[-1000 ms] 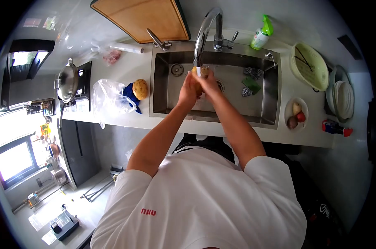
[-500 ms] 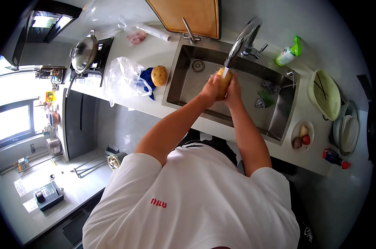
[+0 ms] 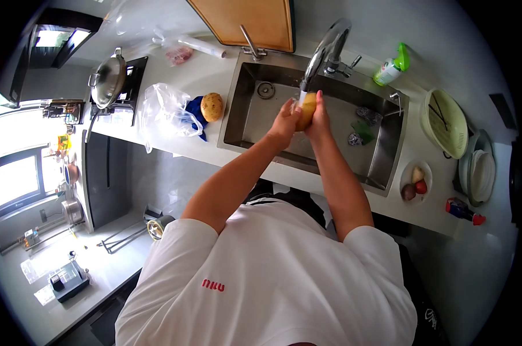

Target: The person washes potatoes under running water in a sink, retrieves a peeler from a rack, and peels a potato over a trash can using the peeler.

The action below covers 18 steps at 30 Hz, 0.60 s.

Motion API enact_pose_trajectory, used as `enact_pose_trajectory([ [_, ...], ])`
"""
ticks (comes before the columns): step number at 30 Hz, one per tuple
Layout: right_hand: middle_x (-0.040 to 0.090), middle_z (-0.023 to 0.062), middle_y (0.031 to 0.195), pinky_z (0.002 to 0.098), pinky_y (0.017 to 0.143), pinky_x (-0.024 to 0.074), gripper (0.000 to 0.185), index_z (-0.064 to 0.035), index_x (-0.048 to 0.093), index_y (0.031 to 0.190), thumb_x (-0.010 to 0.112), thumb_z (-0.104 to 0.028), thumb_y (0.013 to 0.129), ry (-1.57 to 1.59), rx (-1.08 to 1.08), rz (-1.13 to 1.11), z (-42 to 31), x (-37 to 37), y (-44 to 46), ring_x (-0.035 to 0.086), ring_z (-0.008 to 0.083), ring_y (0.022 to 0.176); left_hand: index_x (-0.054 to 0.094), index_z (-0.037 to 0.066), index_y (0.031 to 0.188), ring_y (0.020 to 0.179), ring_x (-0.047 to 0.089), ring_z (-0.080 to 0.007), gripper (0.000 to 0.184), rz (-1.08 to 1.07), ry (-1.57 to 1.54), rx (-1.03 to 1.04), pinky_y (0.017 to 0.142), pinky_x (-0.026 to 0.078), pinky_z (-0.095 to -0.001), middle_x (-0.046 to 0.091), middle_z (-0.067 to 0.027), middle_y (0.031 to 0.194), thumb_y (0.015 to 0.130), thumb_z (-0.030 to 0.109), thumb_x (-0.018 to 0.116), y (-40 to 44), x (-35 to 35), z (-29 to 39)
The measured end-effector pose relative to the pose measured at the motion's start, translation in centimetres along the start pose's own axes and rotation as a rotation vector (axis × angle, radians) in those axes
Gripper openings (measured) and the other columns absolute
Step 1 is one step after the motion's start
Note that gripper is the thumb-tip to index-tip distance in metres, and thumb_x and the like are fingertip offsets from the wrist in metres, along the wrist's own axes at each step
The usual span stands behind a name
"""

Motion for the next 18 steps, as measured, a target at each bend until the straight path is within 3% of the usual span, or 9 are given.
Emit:
enact_pose_trajectory([
  [3, 0.067, 0.0107, 0.111, 0.0404, 0.091, 0.0558, 0.062, -0.0074, 0.06, 0.117, 0.043, -0.066, 0.103, 0.06, 0.085, -0.046, -0.3, 0.8, -0.7, 0.068, 0.0252, 0.101, 0.04, 0.001, 0.151, 0.127, 0.057, -0.0262, 0.05, -0.039, -0.235, -0.184, 0.105, 0.05, -0.0415, 0.056, -0.0145, 0.137, 0.109, 0.025, 0.053, -1.1, 0.8, 2.2],
  [6, 0.067, 0.0161, 0.118, 0.0441, 0.098, 0.0546, 0.066, -0.0046, 0.058, 0.124, 0.04, -0.065, 0.105, 0.165, 0.067, -0.164, 0.4, -0.4, 0.6, 0.068, 0.0286, 0.106, 0.044, -0.004, 0.146, 0.125, 0.059, -0.0265, 0.049, -0.065, -0.311, -0.25, 0.105, 0.051, -0.0422, 0.056, -0.0153, 0.136, 0.108, 0.026, 0.055, -1.3, 0.4, 2.8],
  [8, 0.065, 0.0157, 0.12, 0.0433, 0.098, 0.0544, 0.059, -0.0038, 0.056, 0.127, 0.046, -0.058, 0.105, 0.086, -0.042, -0.066, -0.4, -0.5, -0.7, 0.067, 0.028, 0.107, 0.047, -0.006, 0.142, 0.122, 0.06, -0.0256, 0.047, -0.091, -0.296, -0.23, 0.103, 0.052, -0.0406, 0.058, -0.0149, 0.133, 0.108, 0.025, 0.056, -1.1, 0.1, 2.8],
  [12, 0.062, 0.0129, 0.121, 0.0393, 0.095, 0.0556, 0.05, -0.0031, 0.053, 0.135, 0.063, -0.04, 0.103, -0.255, -0.269, 0.074, -0.9, 1.9, -3.4, 0.063, 0.0246, 0.114, 0.049, -0.006, 0.142, 0.115, 0.063, -0.0238, 0.052, -0.007, 0.223, -0.014, 0.099, 0.053, -0.0359, 0.062, -0.0146, 0.128, 0.103, 0.025, 0.065, 0.2, -0.5, 2.0],
  [15, 0.064, 0.0126, 0.115, 0.0366, 0.091, 0.0566, 0.043, -0.0028, 0.057, 0.129, 0.071, -0.03, 0.098, -0.307, -0.305, 0.233, -0.7, 2.1, -3.7, 0.066, 0.024, 0.108, 0.048, -0.005, 0.146, 0.11, 0.064, -0.022, 0.059, 0.034, 0.599, 0.118, 0.096, 0.053, -0.0332, 0.064, -0.0131, 0.125, 0.099, 0.023, 0.069, -0.7, -0.1, 3.1],
  [18, 0.067, 0.0128, 0.108, 0.0375, 0.088, 0.0582, 0.043, -0.003, 0.06, 0.121, 0.063, -0.042, 0.102, -0.183, -0.117, 0.08, -0.7, 1.0, -2.4, 0.068, 0.0256, 0.1, 0.047, -0.002, 0.149, 0.11, 0.064, -0.0205, 0.061, -0.013, 0.713, 0.244, 0.096, 0.053, -0.0323, 0.065, -0.0118, 0.126, 0.098, 0.021, 0.07, -1.5, -0.1, 2.9],
])
Point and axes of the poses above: each hand's wrist, its own y-axis towards the middle knuckle, its own x-axis out of the palm, z = x × y, the point moved 4 cm from there along y, towards the middle knuckle
